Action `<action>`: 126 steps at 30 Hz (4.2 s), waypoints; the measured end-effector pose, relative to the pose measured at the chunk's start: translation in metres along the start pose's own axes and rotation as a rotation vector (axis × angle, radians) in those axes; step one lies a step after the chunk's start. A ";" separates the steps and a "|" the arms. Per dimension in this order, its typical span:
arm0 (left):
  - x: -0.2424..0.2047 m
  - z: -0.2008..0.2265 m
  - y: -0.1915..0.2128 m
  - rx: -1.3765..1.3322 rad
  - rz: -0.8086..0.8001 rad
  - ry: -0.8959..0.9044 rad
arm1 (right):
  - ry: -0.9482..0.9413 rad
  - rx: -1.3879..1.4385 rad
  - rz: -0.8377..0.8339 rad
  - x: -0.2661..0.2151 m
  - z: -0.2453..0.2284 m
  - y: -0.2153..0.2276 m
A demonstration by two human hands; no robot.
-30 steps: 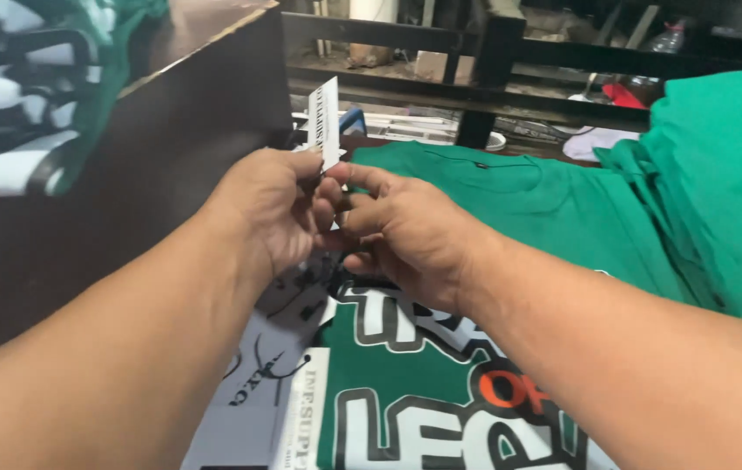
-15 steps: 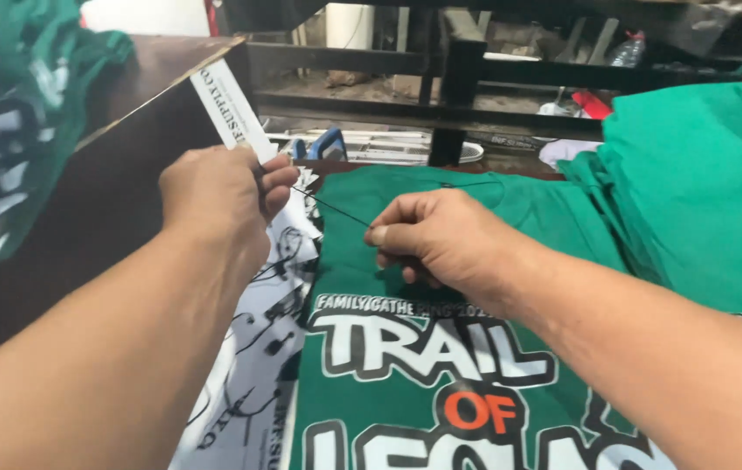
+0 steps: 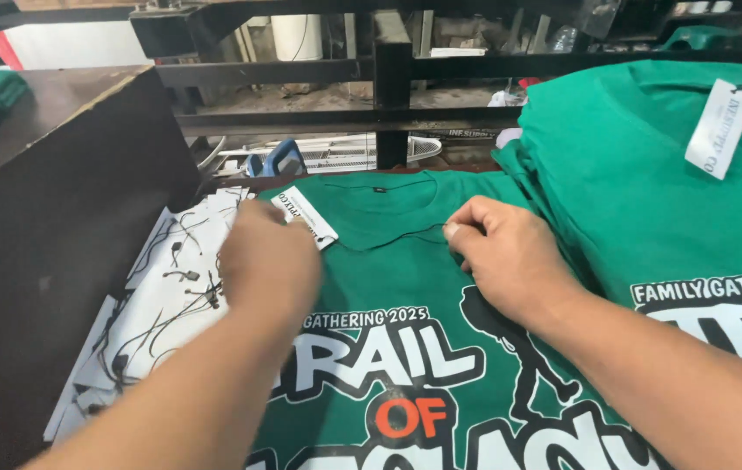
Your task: The person attaches a white tag to the collar of a green t-shirt using a black plastic clip. They then pick up another t-shirt from a stack and repeat the process of attaching a tag to its collar.
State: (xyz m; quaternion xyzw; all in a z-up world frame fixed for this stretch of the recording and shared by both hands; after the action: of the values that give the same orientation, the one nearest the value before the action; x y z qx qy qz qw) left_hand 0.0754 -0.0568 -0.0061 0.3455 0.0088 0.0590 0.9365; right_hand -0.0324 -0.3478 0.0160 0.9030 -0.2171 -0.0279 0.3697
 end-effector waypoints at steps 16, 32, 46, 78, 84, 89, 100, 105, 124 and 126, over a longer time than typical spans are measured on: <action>-0.069 0.077 -0.069 0.245 0.006 -0.639 | 0.383 0.111 0.084 -0.025 -0.030 0.002; -0.124 0.102 -0.066 0.179 0.241 -1.138 | 0.326 0.048 0.066 -0.030 -0.033 0.002; -0.092 0.091 -0.064 -0.067 0.000 -0.864 | 0.192 0.306 -0.076 -0.021 -0.023 -0.010; 0.038 0.077 -0.074 0.210 0.070 -0.626 | 0.501 -0.235 0.047 0.060 -0.062 -0.046; 0.041 0.075 -0.081 0.265 0.108 -0.652 | 0.280 -0.428 -0.040 0.101 -0.070 -0.063; 0.039 0.072 -0.080 0.225 0.107 -0.640 | 0.257 -0.486 -0.067 0.119 -0.065 -0.077; 0.041 0.092 -0.074 0.242 0.142 -0.688 | 0.345 -0.371 0.022 0.106 -0.072 -0.068; 0.046 0.094 -0.087 0.329 0.041 -0.701 | 0.297 -0.251 0.052 0.106 -0.067 -0.062; 0.060 0.081 -0.079 0.190 -0.095 -0.494 | 0.054 -0.437 0.023 0.104 -0.045 -0.058; 0.061 0.079 -0.081 0.192 -0.128 -0.464 | 0.052 -0.437 0.014 0.103 -0.046 -0.059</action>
State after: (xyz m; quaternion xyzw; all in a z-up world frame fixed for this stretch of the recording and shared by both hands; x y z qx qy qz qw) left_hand 0.1487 -0.1621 0.0030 0.4358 -0.1789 -0.0822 0.8782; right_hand 0.0923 -0.3223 0.0206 0.8003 -0.2026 -0.0482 0.5623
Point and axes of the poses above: each hand's wrist, its own x-axis towards the middle knuckle, its own y-axis out of the back of the hand, z = x × y, the point moved 10 cm from there along x, towards the middle knuckle, and after that the axes turned 6 degrees about -z, right-handed, at the moved point
